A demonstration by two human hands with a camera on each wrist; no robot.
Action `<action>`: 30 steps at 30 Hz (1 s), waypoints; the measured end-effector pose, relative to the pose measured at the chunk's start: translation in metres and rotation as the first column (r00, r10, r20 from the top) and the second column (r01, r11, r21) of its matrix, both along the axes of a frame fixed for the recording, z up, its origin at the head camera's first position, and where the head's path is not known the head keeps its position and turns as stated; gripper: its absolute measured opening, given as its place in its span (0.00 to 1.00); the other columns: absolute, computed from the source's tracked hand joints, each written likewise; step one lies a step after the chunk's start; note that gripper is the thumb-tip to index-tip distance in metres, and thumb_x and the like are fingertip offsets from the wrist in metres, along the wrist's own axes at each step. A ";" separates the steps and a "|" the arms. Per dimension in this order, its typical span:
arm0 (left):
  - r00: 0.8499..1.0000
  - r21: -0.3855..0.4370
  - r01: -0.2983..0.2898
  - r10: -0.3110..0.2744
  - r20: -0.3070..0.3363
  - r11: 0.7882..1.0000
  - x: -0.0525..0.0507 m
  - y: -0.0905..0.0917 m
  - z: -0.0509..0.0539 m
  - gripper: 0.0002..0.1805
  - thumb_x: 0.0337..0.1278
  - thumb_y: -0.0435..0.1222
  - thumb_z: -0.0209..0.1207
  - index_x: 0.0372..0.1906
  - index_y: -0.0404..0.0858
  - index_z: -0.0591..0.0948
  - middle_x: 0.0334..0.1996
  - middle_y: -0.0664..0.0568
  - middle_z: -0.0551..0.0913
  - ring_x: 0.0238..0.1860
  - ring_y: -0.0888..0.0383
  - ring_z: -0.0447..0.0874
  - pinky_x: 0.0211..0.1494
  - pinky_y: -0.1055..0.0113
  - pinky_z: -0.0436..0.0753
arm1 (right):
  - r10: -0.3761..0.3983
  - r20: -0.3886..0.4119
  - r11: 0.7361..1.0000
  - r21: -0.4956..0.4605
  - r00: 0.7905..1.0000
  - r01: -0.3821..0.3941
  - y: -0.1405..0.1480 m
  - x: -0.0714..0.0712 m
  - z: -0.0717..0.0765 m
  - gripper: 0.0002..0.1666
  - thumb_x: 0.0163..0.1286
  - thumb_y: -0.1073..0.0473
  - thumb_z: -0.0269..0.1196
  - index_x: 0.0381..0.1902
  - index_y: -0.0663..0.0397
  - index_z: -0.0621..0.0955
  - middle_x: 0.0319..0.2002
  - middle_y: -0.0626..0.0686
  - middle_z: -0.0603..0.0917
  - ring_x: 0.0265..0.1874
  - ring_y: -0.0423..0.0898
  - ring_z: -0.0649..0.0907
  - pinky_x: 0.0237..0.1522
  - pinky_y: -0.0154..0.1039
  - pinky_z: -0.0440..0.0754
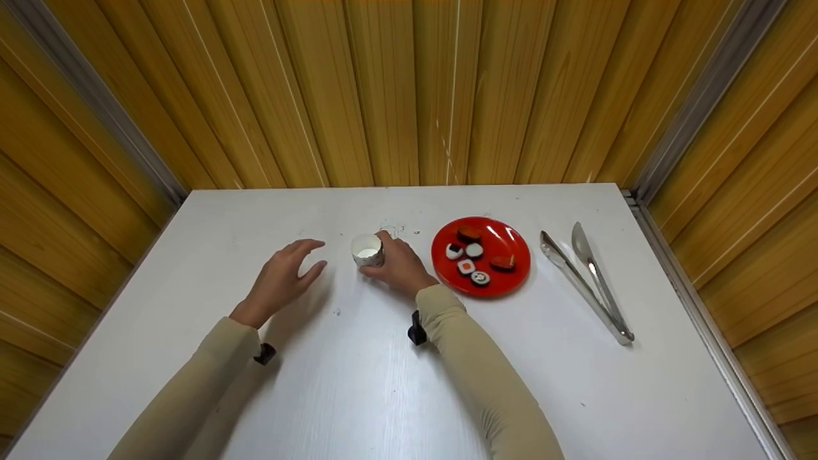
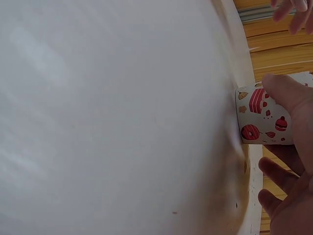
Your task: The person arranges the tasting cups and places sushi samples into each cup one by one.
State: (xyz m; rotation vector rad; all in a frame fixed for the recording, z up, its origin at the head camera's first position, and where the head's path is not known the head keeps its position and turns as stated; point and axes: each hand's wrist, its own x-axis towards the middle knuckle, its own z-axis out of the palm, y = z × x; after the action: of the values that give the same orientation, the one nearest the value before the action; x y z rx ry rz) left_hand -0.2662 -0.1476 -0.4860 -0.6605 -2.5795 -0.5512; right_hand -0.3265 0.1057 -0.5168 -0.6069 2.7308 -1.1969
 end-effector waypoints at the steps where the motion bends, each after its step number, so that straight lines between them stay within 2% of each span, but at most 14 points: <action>1: 1.000 -0.011 0.005 -0.005 0.005 1.000 -0.001 0.004 0.002 0.19 0.70 0.41 0.64 0.60 0.37 0.81 0.57 0.44 0.84 0.53 0.45 0.86 0.57 0.50 0.82 | 0.001 -0.002 1.000 -0.002 1.000 -0.001 0.000 0.000 0.000 0.42 0.62 0.49 0.77 0.68 0.53 0.70 0.61 0.54 0.82 0.61 0.50 0.79 0.68 0.51 0.71; 7: 0.999 -0.067 0.045 -0.044 0.019 0.997 -0.008 0.028 0.009 0.17 0.68 0.38 0.66 0.57 0.36 0.84 0.54 0.45 0.85 0.52 0.47 0.86 0.54 0.52 0.84 | 0.005 -0.037 1.000 0.018 0.999 -0.005 0.000 -0.002 -0.003 0.42 0.62 0.51 0.77 0.68 0.55 0.70 0.61 0.56 0.82 0.60 0.51 0.80 0.67 0.51 0.73; 16: 0.994 -0.093 0.103 -0.098 0.049 0.990 -0.016 0.054 0.013 0.13 0.66 0.34 0.67 0.53 0.35 0.86 0.53 0.46 0.86 0.51 0.49 0.86 0.51 0.57 0.85 | 0.001 -0.022 1.000 -0.005 1.000 -0.001 -0.001 -0.001 -0.003 0.40 0.61 0.53 0.78 0.67 0.53 0.72 0.60 0.54 0.83 0.60 0.50 0.80 0.66 0.50 0.73; 24: 0.984 -0.108 0.125 -0.110 0.138 0.986 -0.019 0.067 0.012 0.12 0.69 0.32 0.64 0.53 0.35 0.86 0.50 0.45 0.88 0.48 0.47 0.88 0.49 0.55 0.85 | -0.009 -0.019 1.000 0.028 1.000 0.010 -0.001 0.001 -0.001 0.39 0.63 0.53 0.76 0.68 0.52 0.71 0.61 0.54 0.82 0.61 0.50 0.80 0.67 0.49 0.73; 30: 0.985 -0.131 0.126 -0.109 0.134 0.983 -0.019 0.072 0.010 0.06 0.68 0.32 0.65 0.44 0.36 0.88 0.39 0.47 0.89 0.40 0.50 0.88 0.42 0.56 0.85 | 0.006 -0.059 0.999 0.049 0.998 -0.003 0.000 0.002 -0.001 0.38 0.64 0.54 0.75 0.67 0.53 0.71 0.57 0.56 0.84 0.53 0.51 0.82 0.59 0.47 0.78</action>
State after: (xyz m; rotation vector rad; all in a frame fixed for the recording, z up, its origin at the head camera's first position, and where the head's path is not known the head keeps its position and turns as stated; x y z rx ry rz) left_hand -0.2854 -0.0761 -0.4758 -0.8553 -2.7296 -0.4666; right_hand -0.3247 0.1053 -0.5176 -0.6534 2.7967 -1.1250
